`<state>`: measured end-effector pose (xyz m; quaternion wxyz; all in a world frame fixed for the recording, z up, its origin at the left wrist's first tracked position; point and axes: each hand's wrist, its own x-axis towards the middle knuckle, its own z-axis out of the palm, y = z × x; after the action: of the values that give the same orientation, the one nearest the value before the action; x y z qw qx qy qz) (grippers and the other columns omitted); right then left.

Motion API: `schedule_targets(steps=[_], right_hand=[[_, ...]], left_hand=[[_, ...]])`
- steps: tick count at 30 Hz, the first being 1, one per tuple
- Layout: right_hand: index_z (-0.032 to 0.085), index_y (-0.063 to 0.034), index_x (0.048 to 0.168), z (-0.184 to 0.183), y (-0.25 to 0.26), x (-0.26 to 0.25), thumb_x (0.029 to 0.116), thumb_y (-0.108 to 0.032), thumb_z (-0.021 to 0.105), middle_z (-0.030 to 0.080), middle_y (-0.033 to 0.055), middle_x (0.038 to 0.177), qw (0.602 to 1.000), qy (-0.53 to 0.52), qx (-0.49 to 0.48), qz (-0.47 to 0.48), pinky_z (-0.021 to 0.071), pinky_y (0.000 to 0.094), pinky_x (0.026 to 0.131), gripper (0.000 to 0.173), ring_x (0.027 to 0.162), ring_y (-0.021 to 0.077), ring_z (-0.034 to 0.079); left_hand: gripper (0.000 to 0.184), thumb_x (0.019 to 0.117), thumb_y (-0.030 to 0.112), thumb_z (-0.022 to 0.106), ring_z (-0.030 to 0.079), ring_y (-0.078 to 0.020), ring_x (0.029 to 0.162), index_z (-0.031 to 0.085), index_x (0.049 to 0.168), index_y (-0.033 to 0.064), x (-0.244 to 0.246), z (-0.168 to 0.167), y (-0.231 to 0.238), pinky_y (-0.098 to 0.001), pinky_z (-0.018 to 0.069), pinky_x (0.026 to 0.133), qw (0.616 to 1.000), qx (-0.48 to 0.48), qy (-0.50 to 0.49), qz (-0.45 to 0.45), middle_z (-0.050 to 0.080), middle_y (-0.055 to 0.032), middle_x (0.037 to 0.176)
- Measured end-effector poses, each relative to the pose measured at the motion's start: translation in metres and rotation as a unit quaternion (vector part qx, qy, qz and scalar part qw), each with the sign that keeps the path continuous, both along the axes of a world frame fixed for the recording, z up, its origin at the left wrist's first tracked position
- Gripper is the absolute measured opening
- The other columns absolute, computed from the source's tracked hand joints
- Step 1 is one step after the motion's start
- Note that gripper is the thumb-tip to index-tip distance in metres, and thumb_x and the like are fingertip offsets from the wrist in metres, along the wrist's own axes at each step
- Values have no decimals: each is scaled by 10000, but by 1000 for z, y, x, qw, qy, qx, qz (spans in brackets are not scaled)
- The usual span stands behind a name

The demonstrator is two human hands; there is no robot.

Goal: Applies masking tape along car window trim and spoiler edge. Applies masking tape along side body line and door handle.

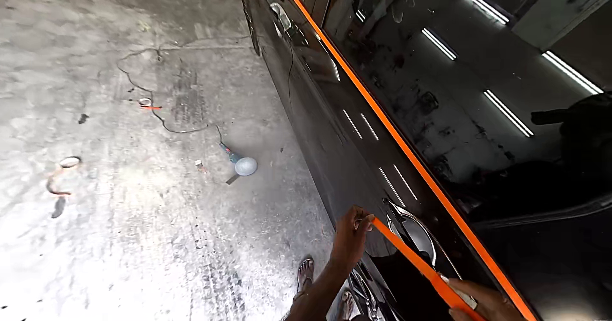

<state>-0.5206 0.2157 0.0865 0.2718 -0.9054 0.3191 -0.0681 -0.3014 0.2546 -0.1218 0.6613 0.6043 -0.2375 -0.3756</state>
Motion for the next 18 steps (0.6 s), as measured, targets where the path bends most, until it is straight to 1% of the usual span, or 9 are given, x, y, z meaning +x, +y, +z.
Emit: schedule_targets(steps=[2,4,6,8,12,15,16,17,18], right_hand=[[669,5,1270,6,-6,11,994,-213,683,738,186,933,1000,9,1,-7,602,406,677,353,737,233,705],[674,-13,1279,6,-11,21,987,-230,695,716,162,841,1000,11,-2,-15,569,395,602,365,655,215,661],[675,-19,1276,8,-15,30,977,-234,710,699,139,794,1000,11,-2,-22,551,372,574,370,621,193,637],[670,-21,1284,11,-19,38,974,-230,718,704,124,803,1000,12,3,-26,563,353,588,377,638,174,646],[661,-13,1284,15,-31,52,968,-211,724,732,126,878,1000,-4,-4,-23,600,338,655,378,719,154,691],[667,-20,1276,15,-39,66,973,-220,710,751,84,947,999,-28,-22,-28,626,304,699,366,786,110,714],[675,-37,1266,13,-42,71,974,-230,708,754,61,954,998,-38,-32,-30,627,287,692,351,789,93,714],[684,-64,1263,12,-46,77,975,-244,706,750,36,949,998,-46,-42,-32,619,274,674,340,784,79,706],[686,-95,1264,10,-51,83,974,-258,698,750,11,949,997,-54,-51,-33,621,264,666,333,786,69,708]], left_hand=[[172,1026,182,610,709,-131,858,650,1071,21,-4,-13,-8,-293,597,813,999,-2,36,-10,716,-53,953],[175,1017,176,613,710,-142,899,660,1083,21,-9,-22,-14,-311,594,851,997,0,73,-10,719,-66,985],[168,1008,166,632,717,-158,908,667,1076,16,-12,-27,-16,-318,600,864,992,9,128,-6,720,-81,996],[155,1001,140,652,719,-176,901,666,1059,-3,-11,-27,-18,-327,608,866,982,14,189,-7,716,-99,988],[141,998,106,656,727,-194,886,652,1056,-23,-6,-25,-24,-333,622,847,966,5,256,-12,711,-124,983],[109,989,73,666,726,-189,850,658,1031,-27,-3,-23,-31,-322,619,828,956,4,292,5,717,-125,946],[114,980,65,677,725,-191,840,661,1042,-28,-1,-23,-33,-324,618,827,955,5,297,16,719,-124,933],[160,966,55,693,725,-201,833,649,1093,-31,0,-22,-35,-331,617,826,953,6,303,27,723,-131,923],[278,951,44,711,740,-211,830,594,1194,-24,2,-22,-36,-339,622,824,952,9,305,33,737,-141,916]])
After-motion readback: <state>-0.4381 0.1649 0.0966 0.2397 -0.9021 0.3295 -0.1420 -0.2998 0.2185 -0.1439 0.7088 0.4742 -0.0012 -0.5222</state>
